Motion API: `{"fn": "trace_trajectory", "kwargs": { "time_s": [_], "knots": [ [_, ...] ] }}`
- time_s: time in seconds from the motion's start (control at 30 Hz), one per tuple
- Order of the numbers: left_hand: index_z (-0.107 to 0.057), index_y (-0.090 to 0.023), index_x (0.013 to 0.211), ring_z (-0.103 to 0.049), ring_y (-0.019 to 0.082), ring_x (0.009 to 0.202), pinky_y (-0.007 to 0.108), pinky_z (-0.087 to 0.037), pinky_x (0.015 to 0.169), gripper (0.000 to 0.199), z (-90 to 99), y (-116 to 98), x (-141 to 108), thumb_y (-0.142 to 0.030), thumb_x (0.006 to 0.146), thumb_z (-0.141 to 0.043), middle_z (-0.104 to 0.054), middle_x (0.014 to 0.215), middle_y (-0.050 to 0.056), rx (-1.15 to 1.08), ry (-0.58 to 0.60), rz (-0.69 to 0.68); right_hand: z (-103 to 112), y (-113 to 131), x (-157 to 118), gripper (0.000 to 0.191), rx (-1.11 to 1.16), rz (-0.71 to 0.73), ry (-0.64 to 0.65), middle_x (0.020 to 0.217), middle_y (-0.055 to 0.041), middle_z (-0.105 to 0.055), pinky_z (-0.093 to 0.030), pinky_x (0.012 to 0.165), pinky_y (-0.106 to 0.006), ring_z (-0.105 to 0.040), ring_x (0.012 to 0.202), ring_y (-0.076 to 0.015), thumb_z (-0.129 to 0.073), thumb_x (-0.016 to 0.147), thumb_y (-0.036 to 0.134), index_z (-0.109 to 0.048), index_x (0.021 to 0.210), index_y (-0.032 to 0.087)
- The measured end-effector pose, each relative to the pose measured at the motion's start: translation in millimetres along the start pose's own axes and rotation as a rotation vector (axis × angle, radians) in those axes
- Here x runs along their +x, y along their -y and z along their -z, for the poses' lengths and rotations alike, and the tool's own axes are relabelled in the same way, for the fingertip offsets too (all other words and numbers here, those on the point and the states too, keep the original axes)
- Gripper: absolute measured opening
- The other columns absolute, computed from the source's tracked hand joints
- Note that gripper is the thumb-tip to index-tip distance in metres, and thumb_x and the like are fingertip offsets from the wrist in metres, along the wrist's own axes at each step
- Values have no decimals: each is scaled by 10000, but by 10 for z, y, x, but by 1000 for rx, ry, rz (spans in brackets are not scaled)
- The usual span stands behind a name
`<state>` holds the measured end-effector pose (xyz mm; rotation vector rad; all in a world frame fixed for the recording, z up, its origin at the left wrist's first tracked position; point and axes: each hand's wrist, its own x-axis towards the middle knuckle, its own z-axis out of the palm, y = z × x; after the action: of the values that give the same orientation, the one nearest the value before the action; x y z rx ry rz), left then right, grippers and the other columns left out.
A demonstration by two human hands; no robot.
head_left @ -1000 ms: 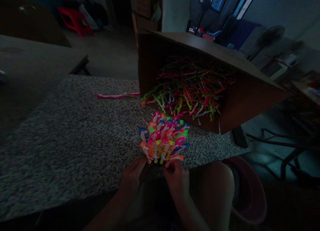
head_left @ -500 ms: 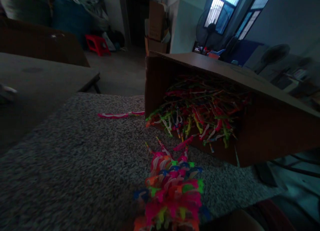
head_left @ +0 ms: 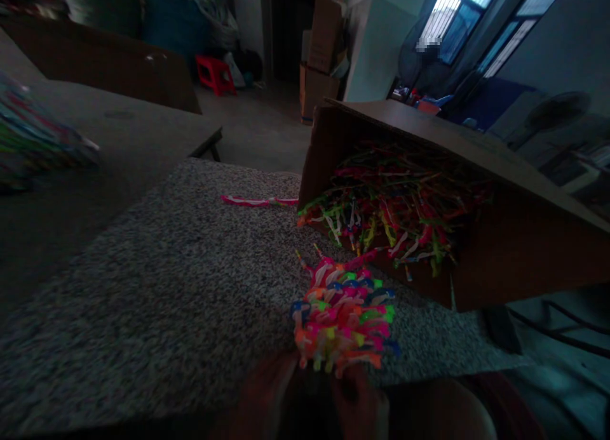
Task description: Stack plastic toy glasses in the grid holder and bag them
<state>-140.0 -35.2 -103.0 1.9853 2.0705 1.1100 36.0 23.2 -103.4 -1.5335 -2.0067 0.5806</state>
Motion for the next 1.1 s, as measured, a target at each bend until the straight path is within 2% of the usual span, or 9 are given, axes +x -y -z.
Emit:
{"fn": "trace_trajectory", "kwargs": {
  "time_s": [0.13,0.23,0.37,0.53,0.6,0.7,0.8,1.03,1.1],
  "knots": [
    [-597,-213,1038,-655,159,901,284,-542,806,188,-20,-40,106,-239,892,-482,-674,998,43,-211,99,107,118,83,73,203,85,-5,57,709,-23,-692,-490,566,-188,-666,614,-140,-551,848,355,-653,792,189],
    [-586,-212,1041,-661,149,850,266,-544,760,197,-98,-38,57,-331,895,-528,-678,966,22,-223,21,162,154,106,72,209,74,15,39,735,-32,-693,-488,598,-200,-665,636,-140,-539,861,358,-642,824,180],
    [-587,-190,1012,-666,136,766,240,-540,706,188,-88,-94,69,-321,920,-489,-684,899,26,-155,-86,84,142,121,48,174,95,41,13,760,-26,-693,-483,618,-202,-666,666,-134,-521,869,318,-631,852,186],
    [-604,-172,1030,-667,162,856,277,-542,784,178,-26,-166,155,-221,918,-475,-694,952,55,-19,-124,-139,90,119,48,98,50,21,-2,740,-20,-689,-479,643,-221,-668,667,-150,-551,817,242,-620,833,175],
    [-610,-165,1023,-669,169,853,285,-547,779,185,-28,-170,165,-212,919,-464,-697,955,62,20,-138,-189,65,114,46,94,30,21,-3,748,-21,-692,-477,643,-229,-670,673,-158,-553,808,223,-622,844,171],
    [-607,-162,984,-675,155,772,256,-554,701,195,-46,-167,161,-250,936,-439,-698,901,59,16,-163,-116,35,109,40,106,13,24,-13,774,-21,-696,-471,616,-229,-672,677,-162,-552,805,210,-627,871,174],
    [-602,-164,989,-676,146,753,243,-552,687,202,-63,-166,145,-271,941,-438,-698,886,53,-19,-185,-49,34,109,39,105,-2,10,-27,760,-13,-691,-468,613,-231,-672,675,-164,-554,802,205,-627,871,177],
    [-618,-145,1005,-681,166,771,267,-553,702,221,-147,-85,140,-286,928,-466,-706,915,75,-65,-158,-75,62,169,86,74,13,-17,-9,743,-23,-688,-470,619,-224,-668,671,-162,-552,799,199,-609,830,165],
    [-625,-153,993,-683,177,779,282,-558,708,243,-136,-115,140,-319,924,-462,-707,921,73,-127,-110,-23,83,216,61,89,32,-39,10,766,-26,-694,-478,622,-223,-674,693,-165,-550,800,192,-615,855,164]
  ]
}}
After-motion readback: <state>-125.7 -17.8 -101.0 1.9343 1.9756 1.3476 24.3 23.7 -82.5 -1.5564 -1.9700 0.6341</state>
